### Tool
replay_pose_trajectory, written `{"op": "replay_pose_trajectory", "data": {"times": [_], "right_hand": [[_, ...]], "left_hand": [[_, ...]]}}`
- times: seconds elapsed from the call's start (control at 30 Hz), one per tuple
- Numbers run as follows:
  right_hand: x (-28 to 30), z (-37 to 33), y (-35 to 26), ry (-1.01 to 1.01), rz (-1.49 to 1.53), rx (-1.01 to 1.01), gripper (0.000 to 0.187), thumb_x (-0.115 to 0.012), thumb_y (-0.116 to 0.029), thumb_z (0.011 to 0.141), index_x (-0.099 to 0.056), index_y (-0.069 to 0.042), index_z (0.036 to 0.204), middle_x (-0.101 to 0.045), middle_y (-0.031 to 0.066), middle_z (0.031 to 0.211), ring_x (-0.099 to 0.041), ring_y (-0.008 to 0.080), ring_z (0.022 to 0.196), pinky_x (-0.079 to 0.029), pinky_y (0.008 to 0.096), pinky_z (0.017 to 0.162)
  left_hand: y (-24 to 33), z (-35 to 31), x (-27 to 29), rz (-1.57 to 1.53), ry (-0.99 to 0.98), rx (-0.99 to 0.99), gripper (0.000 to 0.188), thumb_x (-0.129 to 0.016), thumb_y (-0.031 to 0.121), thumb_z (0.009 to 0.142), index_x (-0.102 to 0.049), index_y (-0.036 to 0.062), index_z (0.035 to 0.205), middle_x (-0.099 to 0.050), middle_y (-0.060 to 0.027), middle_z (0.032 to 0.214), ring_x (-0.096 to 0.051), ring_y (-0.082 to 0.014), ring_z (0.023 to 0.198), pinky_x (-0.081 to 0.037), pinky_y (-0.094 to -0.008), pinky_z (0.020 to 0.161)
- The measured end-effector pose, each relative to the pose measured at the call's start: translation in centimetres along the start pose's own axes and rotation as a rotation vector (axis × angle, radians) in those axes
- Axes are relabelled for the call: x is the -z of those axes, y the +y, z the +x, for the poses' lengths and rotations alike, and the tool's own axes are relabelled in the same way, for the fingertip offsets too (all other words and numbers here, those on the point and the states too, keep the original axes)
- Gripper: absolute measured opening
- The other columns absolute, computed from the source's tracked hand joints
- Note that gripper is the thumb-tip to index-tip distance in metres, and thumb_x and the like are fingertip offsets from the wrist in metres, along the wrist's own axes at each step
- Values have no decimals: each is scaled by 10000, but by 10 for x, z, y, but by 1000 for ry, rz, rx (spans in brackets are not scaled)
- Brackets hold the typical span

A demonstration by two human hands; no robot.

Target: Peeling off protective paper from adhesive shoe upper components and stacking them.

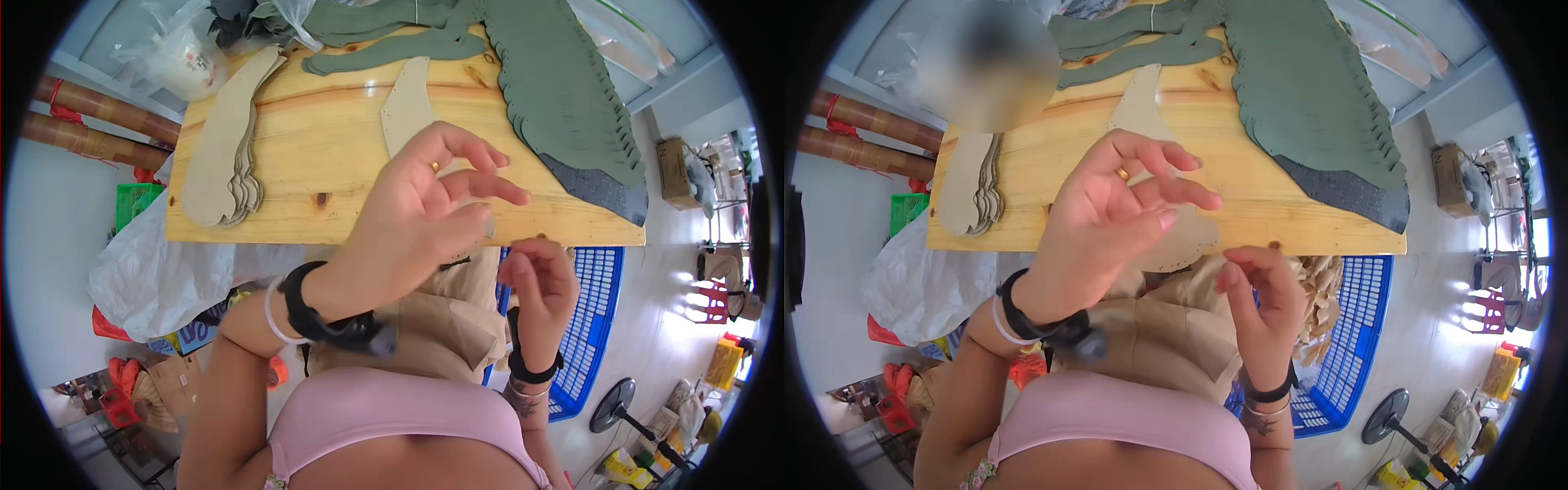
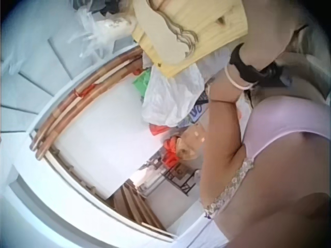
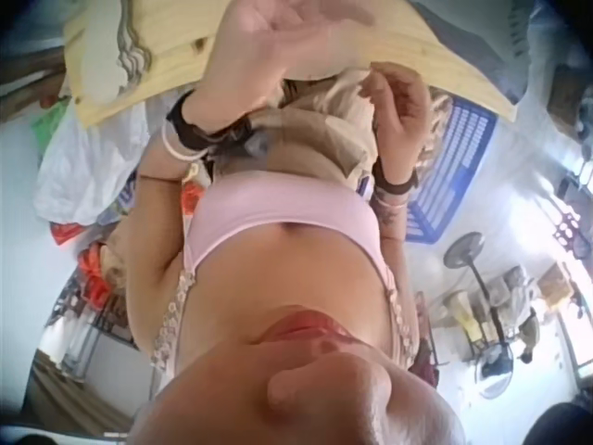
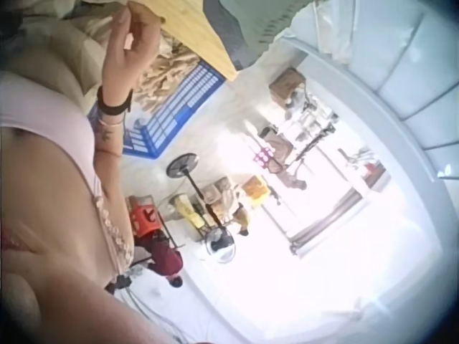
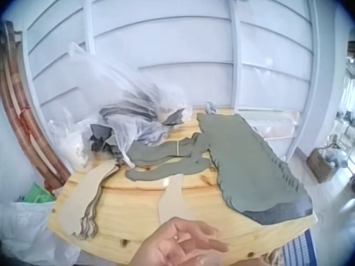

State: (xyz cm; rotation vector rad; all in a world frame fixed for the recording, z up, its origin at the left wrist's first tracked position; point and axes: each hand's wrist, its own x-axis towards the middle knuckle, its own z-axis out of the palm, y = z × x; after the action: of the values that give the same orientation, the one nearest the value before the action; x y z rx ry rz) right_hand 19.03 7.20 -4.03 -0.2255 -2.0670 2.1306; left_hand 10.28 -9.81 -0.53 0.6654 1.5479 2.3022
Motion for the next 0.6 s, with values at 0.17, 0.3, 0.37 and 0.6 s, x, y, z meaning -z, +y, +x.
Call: {"op": "replay_pose_trajectory", "data": {"times": [0.17,0.3,0.37,0.6], "right_hand": [[-20,6,-17,86,52,168,171,-580,86,900,-587,67,1070,-630,107,977,-632,167,893,-494,269,812],[-29,13,-17,86,33,267,190,-589,100,887,-595,77,1076,-637,119,988,-636,174,907,-497,276,812],[-34,14,-18,70,11,319,176,-604,108,871,-621,74,1043,-650,127,987,-629,165,881,-490,265,787],[-47,16,-20,123,-109,360,154,-654,113,822,-678,50,961,-685,104,921,-605,148,808,-472,252,707]], "left_hand": [[7,-11,-6,-503,176,350,378,-611,-62,878,-452,93,1183,-475,-82,1237,-598,-186,1090,-502,-335,943],[6,-12,-2,-577,168,383,378,-632,-43,883,-455,96,1187,-508,-70,1183,-606,-178,1081,-510,-328,945],[4,-14,0,-593,202,355,383,-639,-38,883,-453,101,1187,-537,-54,1121,-618,-182,1060,-510,-321,945],[-2,-21,7,-593,225,330,388,-631,-80,866,-449,96,1160,-539,-57,1088,-627,-193,1059,-513,-319,946]]}}
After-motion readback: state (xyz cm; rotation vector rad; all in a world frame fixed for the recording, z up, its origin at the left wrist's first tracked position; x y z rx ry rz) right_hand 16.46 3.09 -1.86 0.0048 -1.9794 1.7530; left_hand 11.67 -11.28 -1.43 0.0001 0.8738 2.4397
